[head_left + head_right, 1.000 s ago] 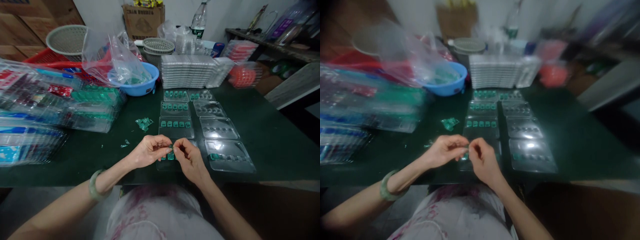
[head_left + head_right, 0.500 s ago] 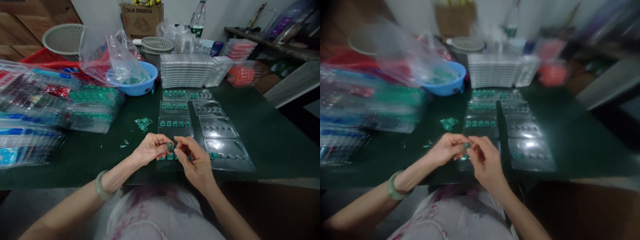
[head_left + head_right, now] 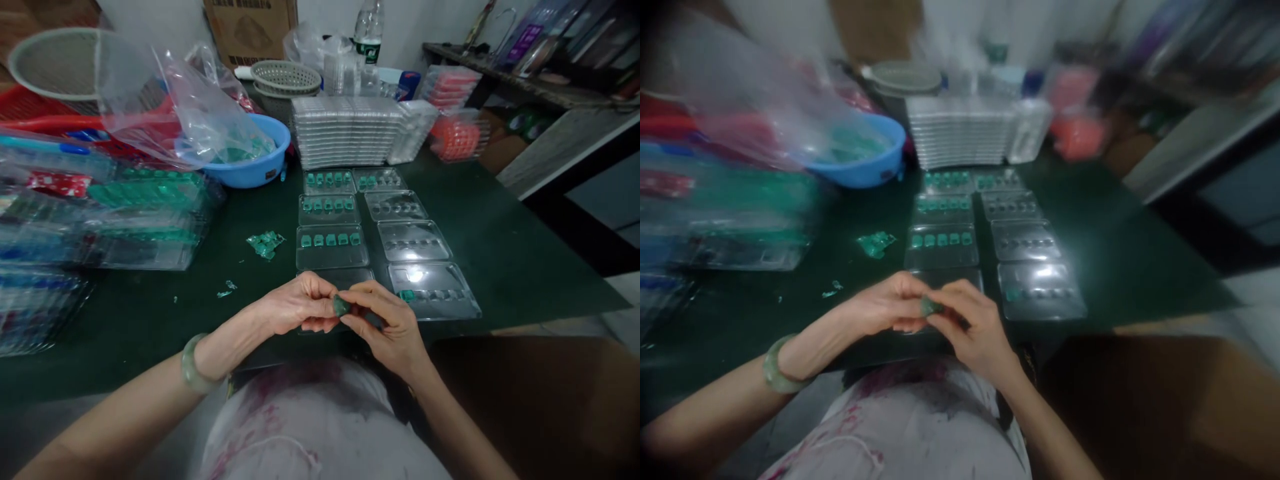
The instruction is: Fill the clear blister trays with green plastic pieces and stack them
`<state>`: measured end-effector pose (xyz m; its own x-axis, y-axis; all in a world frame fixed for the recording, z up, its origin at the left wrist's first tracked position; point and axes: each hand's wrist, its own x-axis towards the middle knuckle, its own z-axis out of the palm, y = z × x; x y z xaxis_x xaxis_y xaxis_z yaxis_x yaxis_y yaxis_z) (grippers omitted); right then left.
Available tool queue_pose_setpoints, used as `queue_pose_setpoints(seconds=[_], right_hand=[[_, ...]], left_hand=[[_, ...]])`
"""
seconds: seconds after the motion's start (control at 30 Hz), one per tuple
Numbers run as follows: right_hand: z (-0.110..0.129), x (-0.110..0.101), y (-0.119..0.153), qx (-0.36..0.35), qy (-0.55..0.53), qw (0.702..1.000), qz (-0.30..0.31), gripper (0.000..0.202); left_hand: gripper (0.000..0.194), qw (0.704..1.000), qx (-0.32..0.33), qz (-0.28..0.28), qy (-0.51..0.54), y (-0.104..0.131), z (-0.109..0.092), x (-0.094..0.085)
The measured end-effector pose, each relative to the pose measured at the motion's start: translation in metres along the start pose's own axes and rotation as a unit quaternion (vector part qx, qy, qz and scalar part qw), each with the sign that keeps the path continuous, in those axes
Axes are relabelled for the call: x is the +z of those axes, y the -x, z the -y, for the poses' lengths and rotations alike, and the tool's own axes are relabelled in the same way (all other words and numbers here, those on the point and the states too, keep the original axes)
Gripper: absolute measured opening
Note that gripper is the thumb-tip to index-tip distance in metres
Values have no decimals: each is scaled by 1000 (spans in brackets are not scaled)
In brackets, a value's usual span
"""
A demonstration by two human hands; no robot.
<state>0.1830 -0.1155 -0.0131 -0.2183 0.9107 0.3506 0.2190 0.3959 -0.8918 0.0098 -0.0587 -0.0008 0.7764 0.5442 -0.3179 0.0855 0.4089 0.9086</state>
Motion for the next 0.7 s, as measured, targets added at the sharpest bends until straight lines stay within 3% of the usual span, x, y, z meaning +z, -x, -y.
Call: queue_pose_setpoints(seconds=[0.17,0.27,0.4,0.47,0.57,0.7], right_hand=[[-5,-8,14,54,-42,997,-23,27],[-12,-8,20,107,-123,985,-53,22],[-16,-7,27,156,-172,969,-81,17],[-16,-8,32,172,-170,966,-94,14],[-14,-18,42,182,-140,967,-107,13],[-21,-54,51,175,59,967,-178,17]], left_hand=[[12,995,-3,-31,-90,-11,-3,14],[15,972,32,-55,-228,-14,-4,22],[24,876,118,-74,-462,-16,-2,29],[24,825,147,-55,-542,-18,-1,32],[26,789,160,-9,-593,-22,-2,36],[27,794,164,9,-586,-22,-8,33]])
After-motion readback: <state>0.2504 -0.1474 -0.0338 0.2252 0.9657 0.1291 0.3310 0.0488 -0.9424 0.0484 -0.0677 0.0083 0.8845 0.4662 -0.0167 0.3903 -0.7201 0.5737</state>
